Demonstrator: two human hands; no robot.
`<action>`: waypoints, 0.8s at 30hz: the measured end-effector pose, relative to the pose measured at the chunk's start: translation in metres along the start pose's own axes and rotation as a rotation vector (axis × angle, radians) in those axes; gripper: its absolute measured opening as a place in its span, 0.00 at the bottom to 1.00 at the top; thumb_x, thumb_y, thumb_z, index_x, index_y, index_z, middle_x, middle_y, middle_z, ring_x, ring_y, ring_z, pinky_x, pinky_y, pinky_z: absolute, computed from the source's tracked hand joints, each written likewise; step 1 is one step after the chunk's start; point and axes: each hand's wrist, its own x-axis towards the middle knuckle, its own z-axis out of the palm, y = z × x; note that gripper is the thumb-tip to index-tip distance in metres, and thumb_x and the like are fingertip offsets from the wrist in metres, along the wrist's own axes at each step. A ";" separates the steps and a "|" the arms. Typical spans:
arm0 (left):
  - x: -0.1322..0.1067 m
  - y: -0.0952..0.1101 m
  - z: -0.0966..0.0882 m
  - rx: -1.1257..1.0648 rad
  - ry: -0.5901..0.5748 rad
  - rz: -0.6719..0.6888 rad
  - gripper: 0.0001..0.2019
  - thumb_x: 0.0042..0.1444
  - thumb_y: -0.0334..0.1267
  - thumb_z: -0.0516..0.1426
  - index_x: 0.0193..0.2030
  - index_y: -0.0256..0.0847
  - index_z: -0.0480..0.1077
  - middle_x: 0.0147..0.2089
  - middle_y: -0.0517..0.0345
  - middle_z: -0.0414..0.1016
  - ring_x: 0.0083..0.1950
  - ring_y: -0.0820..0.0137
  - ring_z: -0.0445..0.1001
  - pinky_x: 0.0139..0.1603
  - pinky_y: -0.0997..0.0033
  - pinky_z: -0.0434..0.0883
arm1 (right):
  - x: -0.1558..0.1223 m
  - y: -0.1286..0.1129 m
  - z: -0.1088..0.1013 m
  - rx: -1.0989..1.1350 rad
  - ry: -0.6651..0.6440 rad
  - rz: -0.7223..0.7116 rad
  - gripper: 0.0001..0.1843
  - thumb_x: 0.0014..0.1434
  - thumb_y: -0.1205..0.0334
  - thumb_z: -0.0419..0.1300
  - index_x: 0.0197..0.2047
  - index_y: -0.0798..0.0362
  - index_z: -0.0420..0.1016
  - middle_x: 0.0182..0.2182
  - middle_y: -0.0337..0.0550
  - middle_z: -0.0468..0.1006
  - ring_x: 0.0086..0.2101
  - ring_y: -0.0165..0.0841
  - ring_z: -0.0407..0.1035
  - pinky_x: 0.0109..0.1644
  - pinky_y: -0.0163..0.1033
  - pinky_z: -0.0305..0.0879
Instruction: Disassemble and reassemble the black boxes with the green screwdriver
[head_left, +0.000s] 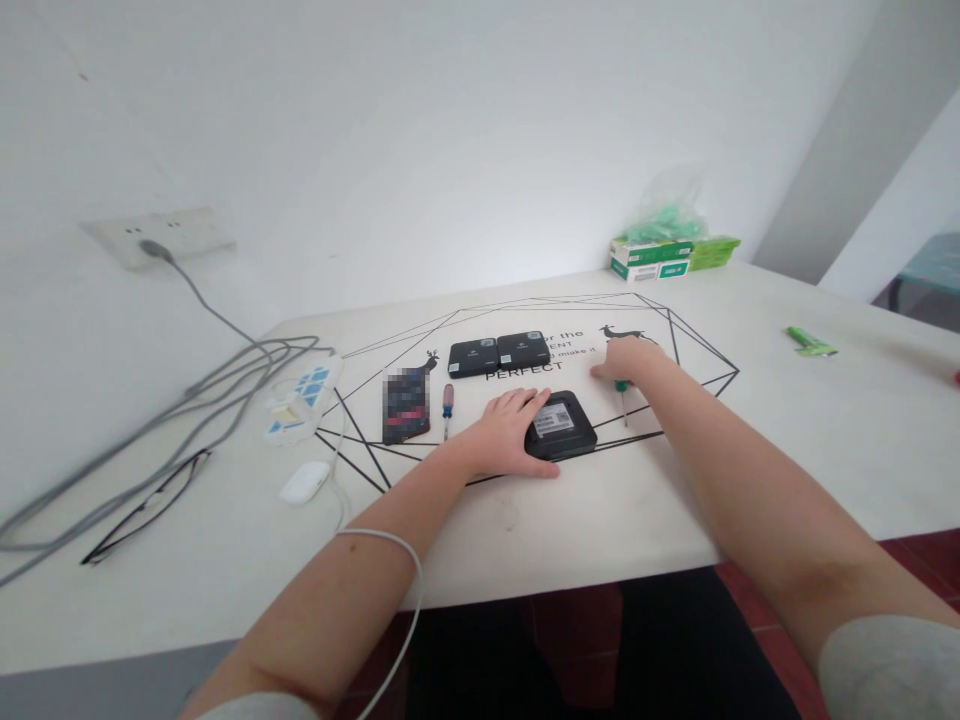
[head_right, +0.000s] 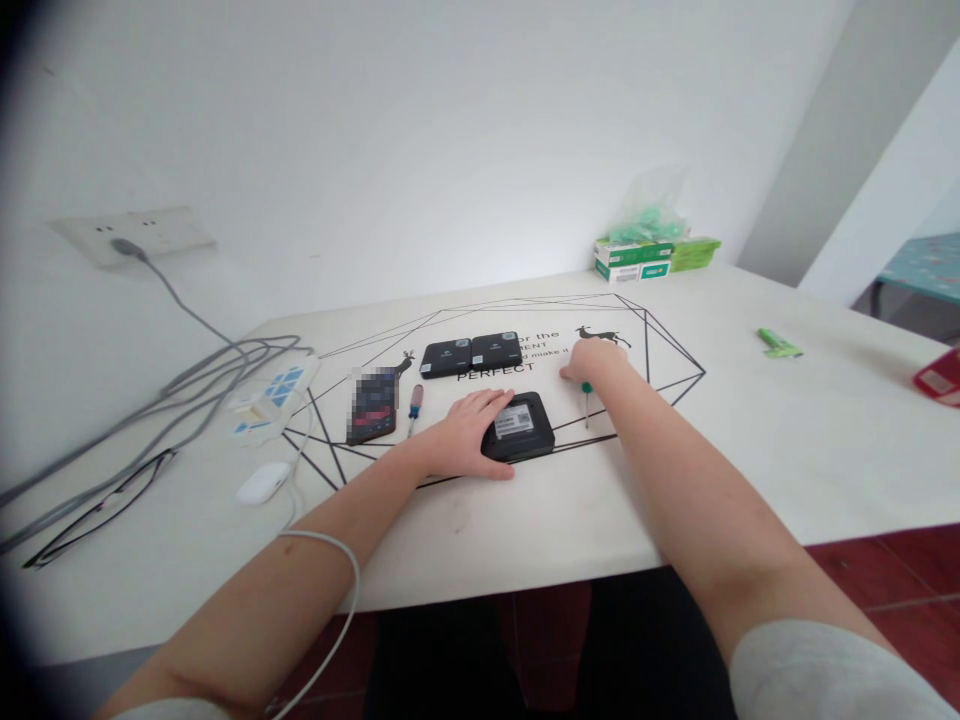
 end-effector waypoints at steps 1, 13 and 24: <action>-0.001 -0.003 -0.001 0.007 -0.039 -0.030 0.64 0.47 0.70 0.64 0.82 0.46 0.37 0.82 0.42 0.40 0.81 0.43 0.41 0.77 0.42 0.47 | 0.001 -0.001 0.004 -0.047 -0.049 -0.003 0.31 0.53 0.48 0.69 0.54 0.60 0.79 0.54 0.69 0.79 0.55 0.61 0.73 0.55 0.63 0.70; -0.001 -0.014 0.002 0.036 -0.088 -0.176 0.70 0.42 0.76 0.64 0.81 0.37 0.38 0.81 0.31 0.32 0.81 0.39 0.31 0.76 0.34 0.42 | -0.005 -0.025 -0.007 0.248 0.283 -0.145 0.21 0.68 0.46 0.56 0.54 0.53 0.72 0.43 0.56 0.82 0.47 0.49 0.76 0.50 0.48 0.70; 0.006 -0.012 0.003 0.007 -0.051 -0.052 0.69 0.44 0.71 0.66 0.80 0.32 0.39 0.81 0.31 0.39 0.82 0.44 0.37 0.79 0.46 0.45 | -0.073 -0.068 -0.023 0.582 0.523 -0.538 0.22 0.69 0.42 0.53 0.56 0.48 0.71 0.40 0.45 0.81 0.40 0.39 0.75 0.50 0.43 0.70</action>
